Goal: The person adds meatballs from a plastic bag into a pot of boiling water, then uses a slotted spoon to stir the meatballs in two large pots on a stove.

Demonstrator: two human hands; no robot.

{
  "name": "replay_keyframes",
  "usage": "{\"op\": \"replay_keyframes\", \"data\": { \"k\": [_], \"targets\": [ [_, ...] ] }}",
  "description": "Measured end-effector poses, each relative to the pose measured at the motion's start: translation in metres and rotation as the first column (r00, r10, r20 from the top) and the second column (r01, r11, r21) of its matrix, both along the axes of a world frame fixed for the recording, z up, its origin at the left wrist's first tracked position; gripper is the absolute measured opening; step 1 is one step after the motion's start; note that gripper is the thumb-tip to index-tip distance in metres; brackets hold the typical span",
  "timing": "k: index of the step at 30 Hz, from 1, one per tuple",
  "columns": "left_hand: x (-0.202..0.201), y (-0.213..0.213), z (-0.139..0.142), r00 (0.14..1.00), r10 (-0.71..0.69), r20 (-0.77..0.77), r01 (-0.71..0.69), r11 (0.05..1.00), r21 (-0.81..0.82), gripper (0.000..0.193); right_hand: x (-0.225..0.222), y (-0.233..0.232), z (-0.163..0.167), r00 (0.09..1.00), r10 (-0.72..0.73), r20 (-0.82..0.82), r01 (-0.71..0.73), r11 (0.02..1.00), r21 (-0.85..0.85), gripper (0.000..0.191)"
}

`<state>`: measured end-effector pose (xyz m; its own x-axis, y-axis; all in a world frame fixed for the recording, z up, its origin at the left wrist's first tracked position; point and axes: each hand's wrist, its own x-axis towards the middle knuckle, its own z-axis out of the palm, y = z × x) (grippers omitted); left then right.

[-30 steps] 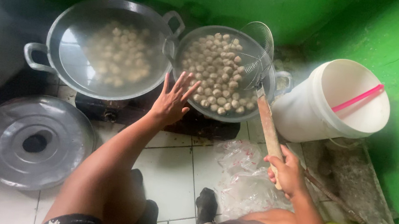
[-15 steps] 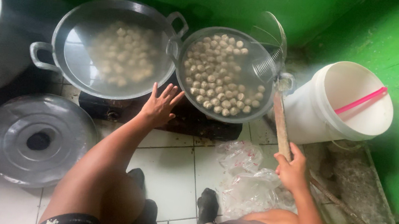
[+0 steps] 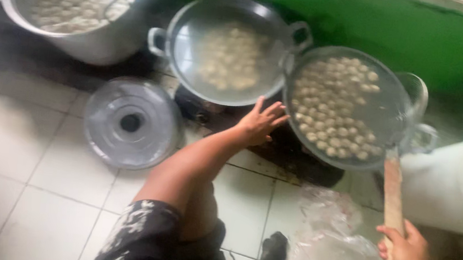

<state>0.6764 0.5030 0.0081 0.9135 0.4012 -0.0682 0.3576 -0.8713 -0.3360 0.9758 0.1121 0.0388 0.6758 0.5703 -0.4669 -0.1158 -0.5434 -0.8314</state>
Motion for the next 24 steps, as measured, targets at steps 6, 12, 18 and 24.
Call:
{"op": "replay_keyframes", "data": {
  "k": [6, 12, 18, 24],
  "targets": [
    [0.004, 0.0, 0.001, 1.0, 0.002, -0.016, -0.002, 1.0, -0.025, 0.103, -0.008, 0.003, 0.019, 0.992, 0.052, -0.117, -0.046, 0.998, 0.046, 0.021],
    [0.008, -0.006, -0.002, 1.0, -0.003, 0.001, 0.003, 1.0, -0.004, 0.102, -0.023, 0.0, 0.047, 0.997, 0.04, -0.068, -0.034, 0.995, 0.093, 0.022],
    [0.01, -0.011, -0.001, 0.998, -0.037, 0.056, 0.035, 0.999, 0.023, 0.101, -0.037, -0.001, 0.07, 0.998, 0.014, -0.057, -0.004, 0.986, 0.169, 0.023],
    [0.008, -0.01, -0.006, 0.998, -0.048, 0.041, 0.046, 0.998, 0.034, 0.1, -0.047, -0.004, 0.076, 0.999, 0.017, 0.037, -0.023, 0.986, 0.167, 0.023]
  ]
}}
